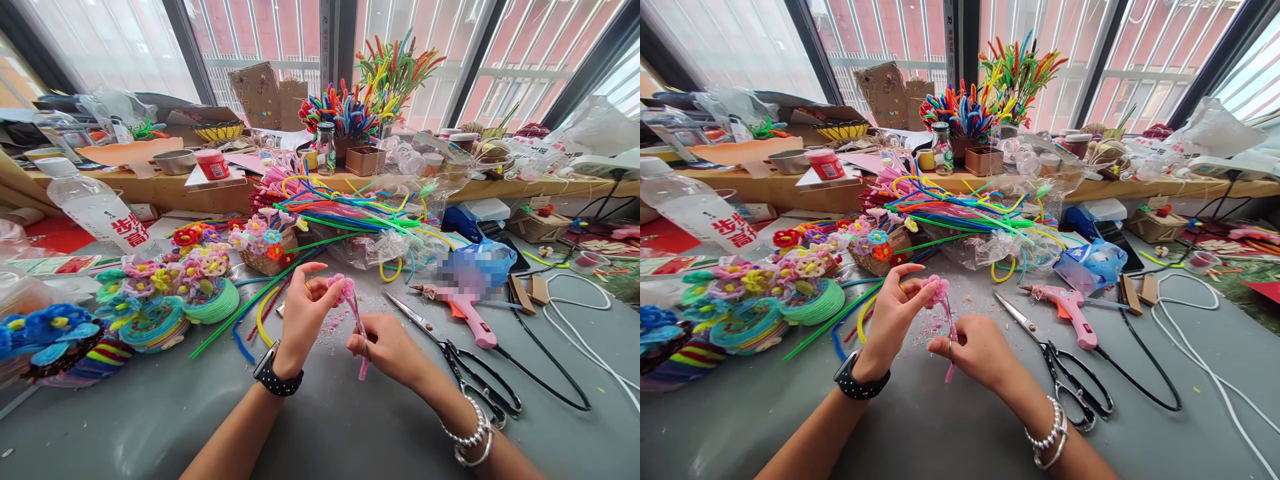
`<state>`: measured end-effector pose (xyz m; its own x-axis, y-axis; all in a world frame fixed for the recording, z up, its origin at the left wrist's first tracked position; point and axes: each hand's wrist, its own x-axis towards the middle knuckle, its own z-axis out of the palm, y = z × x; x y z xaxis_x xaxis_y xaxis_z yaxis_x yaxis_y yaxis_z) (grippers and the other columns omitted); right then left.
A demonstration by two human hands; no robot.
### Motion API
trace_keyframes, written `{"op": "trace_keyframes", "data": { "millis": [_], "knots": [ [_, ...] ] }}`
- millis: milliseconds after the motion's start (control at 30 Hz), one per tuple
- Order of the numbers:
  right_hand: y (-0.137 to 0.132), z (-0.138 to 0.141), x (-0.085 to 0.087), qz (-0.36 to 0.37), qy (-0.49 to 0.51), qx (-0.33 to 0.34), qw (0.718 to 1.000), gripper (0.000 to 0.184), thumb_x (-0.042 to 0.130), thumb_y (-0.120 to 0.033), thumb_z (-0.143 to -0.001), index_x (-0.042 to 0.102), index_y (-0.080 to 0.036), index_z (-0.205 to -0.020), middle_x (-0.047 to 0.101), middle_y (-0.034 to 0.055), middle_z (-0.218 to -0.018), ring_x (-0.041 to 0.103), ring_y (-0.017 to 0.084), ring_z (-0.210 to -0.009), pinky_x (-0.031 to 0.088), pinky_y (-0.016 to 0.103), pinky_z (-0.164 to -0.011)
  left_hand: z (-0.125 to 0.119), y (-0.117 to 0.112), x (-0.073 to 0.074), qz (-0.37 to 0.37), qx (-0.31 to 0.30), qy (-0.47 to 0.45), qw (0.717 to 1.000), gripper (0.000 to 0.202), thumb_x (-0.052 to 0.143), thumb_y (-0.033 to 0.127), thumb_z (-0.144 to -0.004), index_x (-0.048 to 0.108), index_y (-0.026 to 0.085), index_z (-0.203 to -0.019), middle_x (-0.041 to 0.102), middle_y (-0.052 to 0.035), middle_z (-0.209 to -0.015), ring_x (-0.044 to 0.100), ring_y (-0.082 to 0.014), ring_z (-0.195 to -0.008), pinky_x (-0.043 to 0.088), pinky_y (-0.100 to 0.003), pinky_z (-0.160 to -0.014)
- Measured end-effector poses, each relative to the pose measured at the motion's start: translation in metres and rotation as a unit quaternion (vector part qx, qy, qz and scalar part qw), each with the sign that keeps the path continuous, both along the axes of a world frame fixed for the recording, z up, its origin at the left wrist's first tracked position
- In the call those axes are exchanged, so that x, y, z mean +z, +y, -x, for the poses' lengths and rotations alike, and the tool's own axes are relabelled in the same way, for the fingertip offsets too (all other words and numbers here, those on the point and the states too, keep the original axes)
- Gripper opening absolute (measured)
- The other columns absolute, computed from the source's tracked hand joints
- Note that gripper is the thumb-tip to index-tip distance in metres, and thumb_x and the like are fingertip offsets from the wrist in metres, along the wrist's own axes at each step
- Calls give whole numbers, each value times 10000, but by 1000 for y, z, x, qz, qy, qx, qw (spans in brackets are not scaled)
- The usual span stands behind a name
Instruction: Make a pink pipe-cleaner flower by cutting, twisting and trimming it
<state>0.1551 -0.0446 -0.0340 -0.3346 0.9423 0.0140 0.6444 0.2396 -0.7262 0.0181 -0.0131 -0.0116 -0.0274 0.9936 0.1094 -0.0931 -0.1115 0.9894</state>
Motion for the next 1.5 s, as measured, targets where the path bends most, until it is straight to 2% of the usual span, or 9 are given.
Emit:
{"op": "trace_keyframes", "data": {
  "millis": [233,500,733,867,1333,1500],
  "knots": [
    [1,3,-3,28,35,5,999,728,231,-743,-688,594,-141,-499,554,30,-479,472,108,-453,302,223,-469,-2,-3,0,-9,19,19,1000,404,649,294,-653,421,183,-967,561,33,-648,560,-94,-589,449,-182,-534],
    [0,8,-6,30,86,-39,995,698,307,-735,-671,616,-145,-462,542,22,-426,465,104,-424,312,212,-447,-2,-3,-2,-27,24,7,999,391,639,282,-665,412,189,-970,567,34,-653,566,-94,-592,456,-194,-554],
    [2,7,-8,21,60,-66,996,593,420,-659,-692,594,-157,-427,557,12,-405,469,102,-420,330,212,-462,-3,-3,-2,-37,32,4,999,389,633,279,-671,411,182,-975,556,34,-656,567,-94,-595,453,-194,-556],
    [3,4,-5,-13,39,-71,997,582,447,-647,-684,550,-164,-373,541,4,-388,448,94,-399,325,216,-459,-1,-2,0,-31,20,-5,999,396,637,271,-668,420,180,-987,573,33,-656,574,-98,-599,456,-198,-564],
    [4,1,-5,-25,54,-79,995,571,447,-635,-694,514,-171,-369,514,-11,-402,450,88,-412,338,211,-472,0,-2,4,-12,-10,-40,999,412,638,262,-672,431,167,-1016,616,19,-674,603,-119,-645,485,-238,-617],
    [5,2,-5,-27,55,-90,994,595,409,-656,-699,519,-170,-373,520,1,-405,457,95,-424,346,216,-480,-3,-3,5,19,-47,-65,997,461,636,255,-675,426,165,-1076,621,-9,-769,608,-127,-716,497,-261,-673]
  ]
}}
